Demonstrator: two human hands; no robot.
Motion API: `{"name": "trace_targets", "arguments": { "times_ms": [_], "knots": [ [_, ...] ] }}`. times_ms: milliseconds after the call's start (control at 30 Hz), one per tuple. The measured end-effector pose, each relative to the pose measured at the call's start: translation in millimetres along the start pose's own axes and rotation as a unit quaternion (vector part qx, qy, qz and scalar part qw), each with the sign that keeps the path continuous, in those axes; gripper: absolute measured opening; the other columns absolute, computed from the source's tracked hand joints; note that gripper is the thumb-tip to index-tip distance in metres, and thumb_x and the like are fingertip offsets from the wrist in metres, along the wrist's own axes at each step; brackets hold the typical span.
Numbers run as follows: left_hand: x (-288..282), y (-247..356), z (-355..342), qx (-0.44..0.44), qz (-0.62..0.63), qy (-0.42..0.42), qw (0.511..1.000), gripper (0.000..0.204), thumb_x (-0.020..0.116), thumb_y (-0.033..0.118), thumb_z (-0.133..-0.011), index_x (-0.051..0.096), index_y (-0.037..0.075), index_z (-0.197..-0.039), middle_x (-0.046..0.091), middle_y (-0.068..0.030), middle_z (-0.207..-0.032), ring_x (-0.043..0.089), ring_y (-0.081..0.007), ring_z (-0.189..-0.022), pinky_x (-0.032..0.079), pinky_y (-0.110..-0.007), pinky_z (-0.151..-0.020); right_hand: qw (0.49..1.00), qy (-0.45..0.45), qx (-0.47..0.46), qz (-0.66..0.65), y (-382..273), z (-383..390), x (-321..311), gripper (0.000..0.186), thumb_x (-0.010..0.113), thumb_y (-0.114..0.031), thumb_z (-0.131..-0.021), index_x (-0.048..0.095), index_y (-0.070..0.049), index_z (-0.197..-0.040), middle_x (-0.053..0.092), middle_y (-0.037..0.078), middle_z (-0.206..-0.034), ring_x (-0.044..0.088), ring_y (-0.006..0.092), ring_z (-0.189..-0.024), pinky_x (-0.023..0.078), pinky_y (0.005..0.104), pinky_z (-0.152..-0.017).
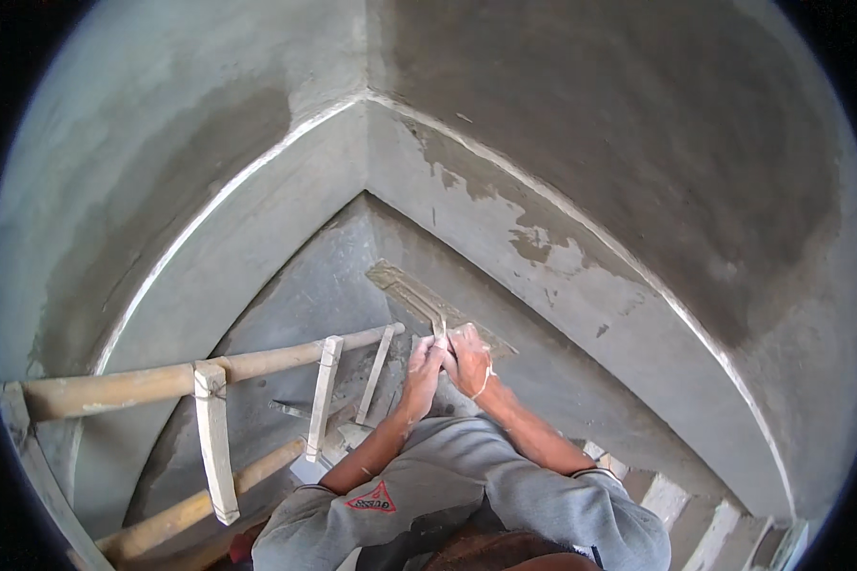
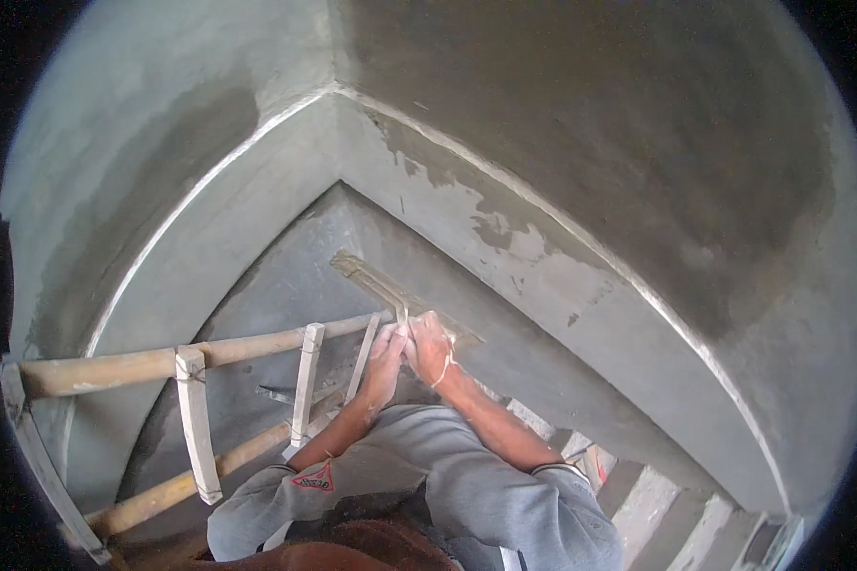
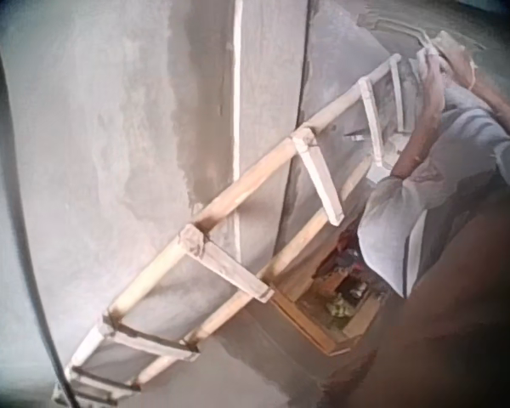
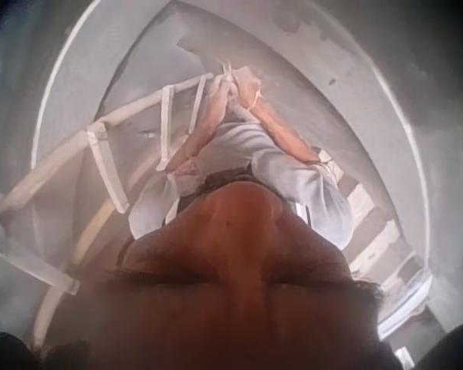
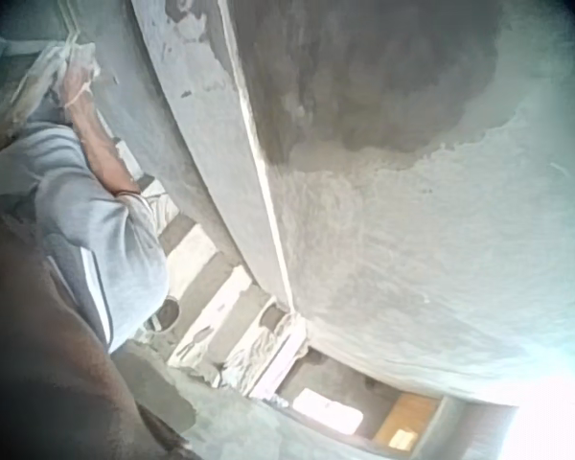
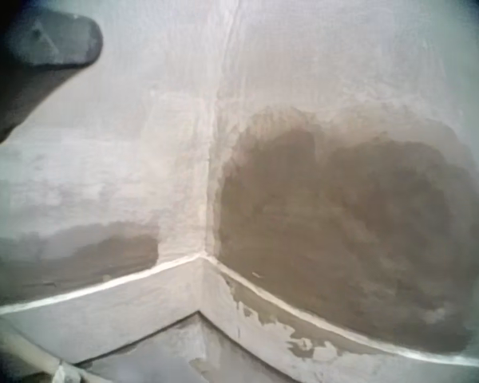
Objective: The person applies mortar to the corner and edge of a concrete staircase wall using a trowel. They use a metal straight edge and a scraper to level the plaster and smooth the surfaces along the vertical edges.
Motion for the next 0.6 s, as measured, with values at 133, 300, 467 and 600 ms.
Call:
{"name": "trace_targets", "arguments": {
  "times_ms": [133, 300, 467, 600],
  "knots": [
    [-4.0, -2.8, -4.7, -0.008, -0.036, 0.038, 0.999, 0.023, 0.044, 0.025, -0.094, 0.052, 0.004, -0.096, 0.054, -0.0007, -0.085, 0.049, -0.006, -0.077, 0.042, -0.023, -0.067, 0.997, -0.062, 0.011, 0.032, 0.1, 7.4, 16.9, 0.038, 0.061, -0.009, -0.074, 0.048, 0.005, -0.106, 0.052, 0.027, -0.097, 0.051, 0.0436, -0.091, 0.044, 0.0466, -0.079],
    [-14.3, -21.4, -19.8, 0.11, 0.054, 0.051, 0.991, 0.021, 0.039, 0.023, -0.094, 0.048, 0.007, -0.083, 0.049, -0.0013, -0.075, 0.049, -0.0098, -0.069, 0.042, -0.025, -0.062, 0.994, -0.088, -0.057, -0.023, -30.0, 21.9, -37.4, 0.042, 0.058, -0.012, -0.081, 0.047, 0.002, -0.119, 0.054, 0.025, -0.108, 0.052, 0.0398, -0.101, 0.044, 0.0428, -0.084],
    [7.5, 23.8, -18.4, -0.001, 0.3, 0.037, 0.953, 0.032, 0.037, 0.031, -0.093, 0.052, 0.004, -0.101, 0.059, -0.0089, -0.092, 0.059, -0.0196, -0.082, 0.049, -0.033, -0.071, 0.981, -0.046, 0.133, -0.136, 17.4, 77.5, -135.2, 0.029, 0.058, -0.014, -0.085, 0.057, 0.0, -0.11, 0.063, 0.016, -0.093, 0.063, 0.0261, -0.083, 0.049, 0.0323, -0.076],
    [14.3, 20.0, -31.9, 0.014, 0.307, -0.024, 0.951, 0.036, 0.034, 0.032, -0.094, 0.052, 0.004, -0.109, 0.06, -0.0103, -0.101, 0.06, -0.0209, -0.09, 0.05, -0.037, -0.079, 0.951, 0.054, 0.284, -0.107, 89.1, 166.8, -192.6, 0.028, 0.056, -0.014, -0.087, 0.056, 0.003, -0.109, 0.064, 0.013, -0.092, 0.062, 0.0173, -0.08, 0.048, 0.0288, -0.073]
  ]
}}
Point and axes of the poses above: each hand's wrist, its own z-axis away from the middle knuckle, its own x-axis out of the palm, y = z × x, the point moved 9 cm from there along -z, towards the middle knuckle
